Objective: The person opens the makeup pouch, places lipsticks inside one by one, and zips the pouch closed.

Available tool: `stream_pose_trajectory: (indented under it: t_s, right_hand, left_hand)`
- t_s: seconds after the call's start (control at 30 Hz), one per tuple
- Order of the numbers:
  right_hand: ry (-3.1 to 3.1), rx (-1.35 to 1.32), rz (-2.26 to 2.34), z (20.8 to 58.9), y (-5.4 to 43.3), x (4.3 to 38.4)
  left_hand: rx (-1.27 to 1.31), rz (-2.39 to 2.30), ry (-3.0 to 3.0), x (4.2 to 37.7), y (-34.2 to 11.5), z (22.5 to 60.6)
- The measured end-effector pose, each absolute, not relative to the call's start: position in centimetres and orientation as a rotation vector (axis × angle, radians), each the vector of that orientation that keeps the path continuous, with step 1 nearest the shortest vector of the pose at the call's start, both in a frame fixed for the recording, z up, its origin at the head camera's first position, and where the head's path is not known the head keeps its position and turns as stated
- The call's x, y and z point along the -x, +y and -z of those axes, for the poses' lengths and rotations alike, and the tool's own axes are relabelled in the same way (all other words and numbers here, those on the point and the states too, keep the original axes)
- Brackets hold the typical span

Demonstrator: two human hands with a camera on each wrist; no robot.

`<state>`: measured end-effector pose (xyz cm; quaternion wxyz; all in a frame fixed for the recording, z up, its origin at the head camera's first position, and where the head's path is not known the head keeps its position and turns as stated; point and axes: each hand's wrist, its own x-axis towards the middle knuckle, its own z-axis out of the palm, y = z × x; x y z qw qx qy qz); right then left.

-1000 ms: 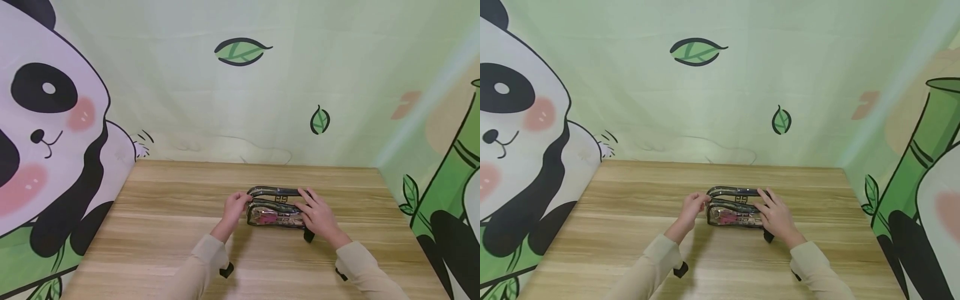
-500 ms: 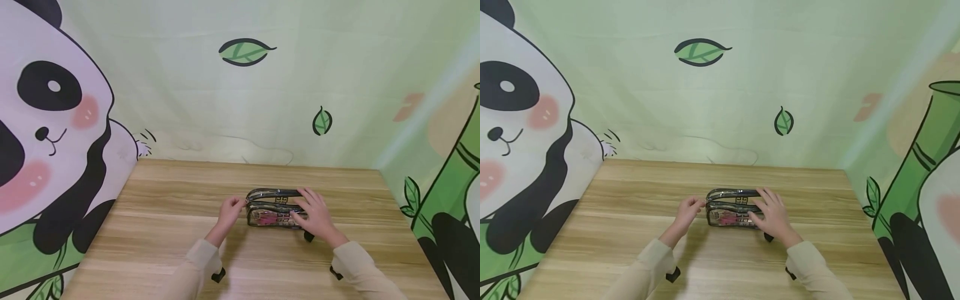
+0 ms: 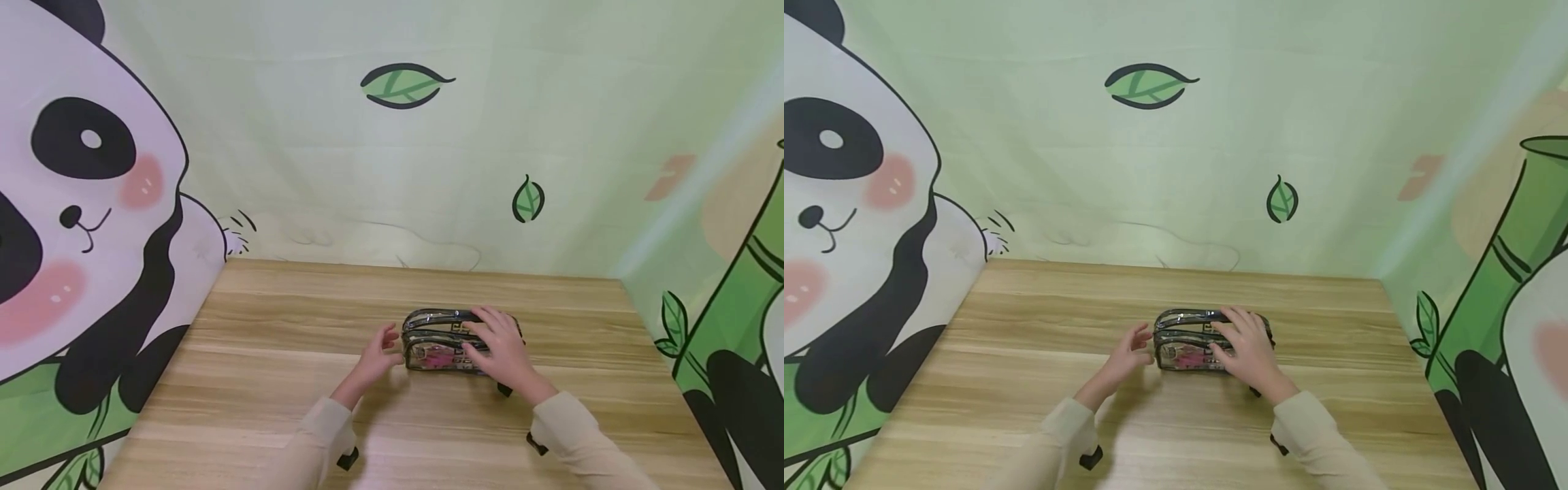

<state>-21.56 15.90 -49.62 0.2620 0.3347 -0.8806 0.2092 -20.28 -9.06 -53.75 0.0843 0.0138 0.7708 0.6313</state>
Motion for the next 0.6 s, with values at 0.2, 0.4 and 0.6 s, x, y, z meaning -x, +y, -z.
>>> stream_pose_trajectory:
  t_s: [0.2, 0.4, 0.6]
  right_hand:
    - [-2.374, -0.927, -0.583, 49.5, 15.2, 21.5]
    - [-2.379, -0.955, -0.562, 49.4, 14.3, 21.4]
    - [-2.406, -0.992, -0.568, 49.0, 13.4, 21.2]
  left_hand:
    - [-0.110, -1.773, 2.309, 20.4, -8.7, 54.1]
    - [-0.138, -1.765, 2.290, 21.1, -8.4, 54.3]
    - [-0.170, -1.725, 2.307, 21.7, -8.3, 54.5]
